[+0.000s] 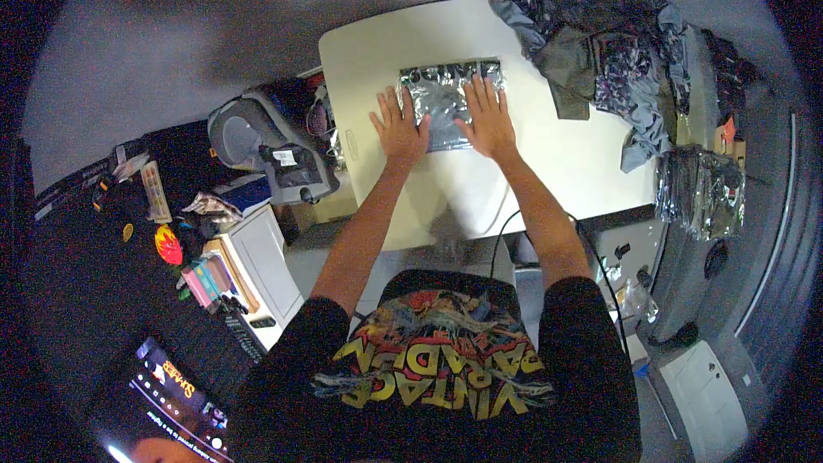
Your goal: Folding shirts and placing them into clear plastic packaging bags.
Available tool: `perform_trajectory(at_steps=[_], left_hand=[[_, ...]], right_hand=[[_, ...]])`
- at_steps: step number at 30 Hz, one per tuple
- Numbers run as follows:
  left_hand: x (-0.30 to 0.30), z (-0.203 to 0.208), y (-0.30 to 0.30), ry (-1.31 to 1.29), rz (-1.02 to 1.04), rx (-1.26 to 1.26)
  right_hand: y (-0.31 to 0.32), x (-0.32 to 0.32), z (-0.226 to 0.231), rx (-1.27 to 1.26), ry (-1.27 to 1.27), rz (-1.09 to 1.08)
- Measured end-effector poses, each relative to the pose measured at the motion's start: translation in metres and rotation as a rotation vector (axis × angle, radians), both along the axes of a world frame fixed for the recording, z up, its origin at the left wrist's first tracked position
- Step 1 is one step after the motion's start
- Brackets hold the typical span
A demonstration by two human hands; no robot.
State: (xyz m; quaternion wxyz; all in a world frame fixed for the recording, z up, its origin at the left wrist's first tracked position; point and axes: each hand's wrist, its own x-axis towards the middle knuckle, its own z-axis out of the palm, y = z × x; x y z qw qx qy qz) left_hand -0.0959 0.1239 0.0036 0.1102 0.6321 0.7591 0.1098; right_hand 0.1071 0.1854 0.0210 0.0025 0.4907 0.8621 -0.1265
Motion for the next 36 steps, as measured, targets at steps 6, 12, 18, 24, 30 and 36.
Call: perform_trajectory(at_steps=[6,12,18,24,30,36], left_hand=[[0.005,0.012,-0.005,-0.033,0.021,0.018],[0.036,0.038,-0.042,-0.313,0.544,-0.137],[0.015,0.027,-0.033,-0.565,0.641,-0.139],[0.047,0.187,-0.007,-1.248,0.421,0.090],[0.021,0.222,-0.034,-1.339,0.170,0.254],[-0.033,0.080,-0.090,-0.567,0.196,-0.003]], right_hand=[[-0.004,0.000,0.010,0.094,-0.002,0.008],[-0.045,0.002,0.041,-0.204,0.160,0.128],[-0.059,-0.034,0.045,-0.069,0.213,0.010],[-0.056,-0.030,0.063,0.001,0.765,-0.229],[-0.049,0.031,0.081,-1.000,1.337,-0.795],[-0.079,0.107,-0.052,-0.359,1.015,-0.981]])
